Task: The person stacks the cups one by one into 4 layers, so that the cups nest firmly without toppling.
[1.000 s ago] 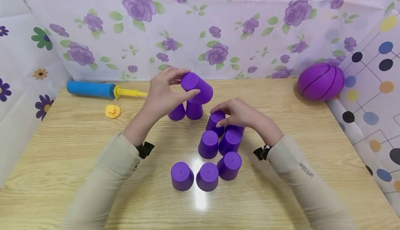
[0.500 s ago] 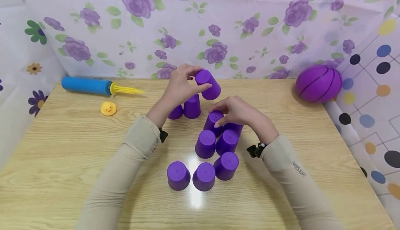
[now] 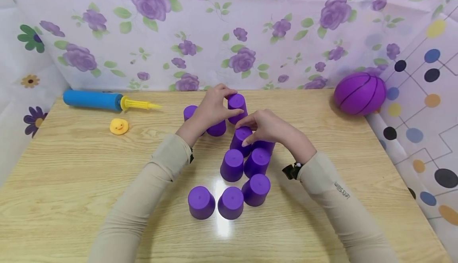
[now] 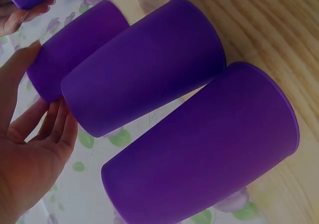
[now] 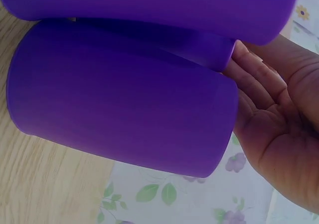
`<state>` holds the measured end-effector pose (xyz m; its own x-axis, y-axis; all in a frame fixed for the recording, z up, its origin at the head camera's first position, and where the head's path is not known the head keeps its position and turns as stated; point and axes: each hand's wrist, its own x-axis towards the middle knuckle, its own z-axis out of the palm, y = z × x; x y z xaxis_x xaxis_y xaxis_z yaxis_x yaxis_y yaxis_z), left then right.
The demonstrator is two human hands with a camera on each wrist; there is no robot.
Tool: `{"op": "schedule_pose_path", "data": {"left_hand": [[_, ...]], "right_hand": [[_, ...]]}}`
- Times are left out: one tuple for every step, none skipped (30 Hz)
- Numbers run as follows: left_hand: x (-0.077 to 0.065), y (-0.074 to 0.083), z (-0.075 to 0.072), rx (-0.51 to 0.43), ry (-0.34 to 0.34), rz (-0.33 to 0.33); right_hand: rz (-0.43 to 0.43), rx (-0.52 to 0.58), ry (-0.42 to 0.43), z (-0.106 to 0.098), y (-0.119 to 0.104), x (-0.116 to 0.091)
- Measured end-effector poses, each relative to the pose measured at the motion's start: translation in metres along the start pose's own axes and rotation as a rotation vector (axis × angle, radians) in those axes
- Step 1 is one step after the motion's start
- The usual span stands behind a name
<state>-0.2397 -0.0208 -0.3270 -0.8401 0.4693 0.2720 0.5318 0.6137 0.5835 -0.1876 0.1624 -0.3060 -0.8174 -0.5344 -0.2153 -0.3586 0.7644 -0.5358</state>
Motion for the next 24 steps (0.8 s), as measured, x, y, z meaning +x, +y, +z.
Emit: {"op": "schedule_pose_path", "data": {"left_hand": [[0.0, 0.0, 0.0, 0.011, -0.016, 0.004], [0.001, 0.0, 0.001, 0.023, -0.031, 0.008], [0.001, 0.0, 0.001, 0.034, -0.047, 0.012], [0.002, 0.0, 0.001, 0.045, -0.061, 0.014], [0.002, 0.0, 0.002, 0.053, -0.073, 0.014], [0.002, 0.0, 0.002, 0.066, -0.087, 0.015], [0.002, 0.0, 0.003, 0.074, -0.099, 0.015], [0.002, 0.0, 0.003, 0.081, -0.109, 0.016], [0.002, 0.0, 0.003, 0.087, -0.12, 0.017], [0.002, 0.0, 0.004, 0.092, -0.127, 0.022], [0.002, 0.0, 0.004, 0.099, -0.136, 0.025], [0.002, 0.0, 0.005, 0.109, -0.142, 0.028], [0.001, 0.0, 0.006, 0.112, -0.145, 0.032], [0.001, -0.001, 0.006, 0.113, -0.148, 0.034], [0.0, -0.001, 0.007, 0.114, -0.151, 0.033], [0.0, -0.002, 0.008, 0.114, -0.152, 0.03], [-0.001, -0.002, 0.009, 0.113, -0.155, 0.023], [-0.001, -0.003, 0.009, 0.107, -0.157, 0.017], [-0.002, -0.003, 0.01, 0.103, -0.16, 0.012], [-0.002, -0.003, 0.011, 0.1, -0.163, 0.008], [-0.002, -0.003, 0.011, 0.098, -0.166, 0.004], [-0.002, -0.003, 0.011, 0.098, -0.171, 0.001], [-0.002, -0.003, 0.011, 0.102, -0.174, 0.003], [-0.002, -0.003, 0.012, 0.108, -0.177, 0.005]], "right_hand": [[0.0, -0.004, -0.002, 0.0, 0.0, 0.0], [-0.001, -0.008, -0.001, 0.0, 0.0, 0.0], [-0.003, -0.011, -0.002, 0.0, 0.0, 0.0], [-0.006, -0.015, 0.0, 0.0, 0.001, 0.001], [-0.012, -0.017, 0.001, 0.0, 0.001, 0.001], [-0.016, -0.021, 0.003, 0.0, 0.001, 0.001], [-0.021, -0.026, 0.005, 0.0, 0.001, 0.001], [-0.025, -0.031, 0.007, 0.0, 0.001, 0.001], [-0.029, -0.037, 0.009, 0.0, 0.001, 0.001], [-0.031, -0.041, 0.011, 0.0, 0.001, 0.0], [-0.032, -0.044, 0.015, 0.001, 0.001, 0.0], [-0.032, -0.048, 0.019, 0.001, 0.0, 0.0], [-0.033, -0.047, 0.023, 0.001, 0.0, 0.0], [-0.035, -0.048, 0.028, 0.002, 0.0, -0.001], [-0.035, -0.05, 0.034, 0.002, 0.0, -0.001], [-0.04, -0.052, 0.041, 0.003, 0.0, -0.001], [-0.042, -0.056, 0.047, 0.003, 0.0, -0.001], [-0.046, -0.06, 0.053, 0.003, 0.0, -0.001], [-0.05, -0.065, 0.06, 0.003, 0.0, -0.001], [-0.051, -0.07, 0.065, 0.003, 0.0, -0.001], [-0.049, -0.069, 0.068, 0.003, 0.0, -0.002], [-0.051, -0.069, 0.071, 0.003, 0.0, -0.001], [-0.047, -0.067, 0.072, 0.003, 0.0, -0.002], [-0.047, -0.066, 0.073, 0.003, 0.0, -0.002]]}}
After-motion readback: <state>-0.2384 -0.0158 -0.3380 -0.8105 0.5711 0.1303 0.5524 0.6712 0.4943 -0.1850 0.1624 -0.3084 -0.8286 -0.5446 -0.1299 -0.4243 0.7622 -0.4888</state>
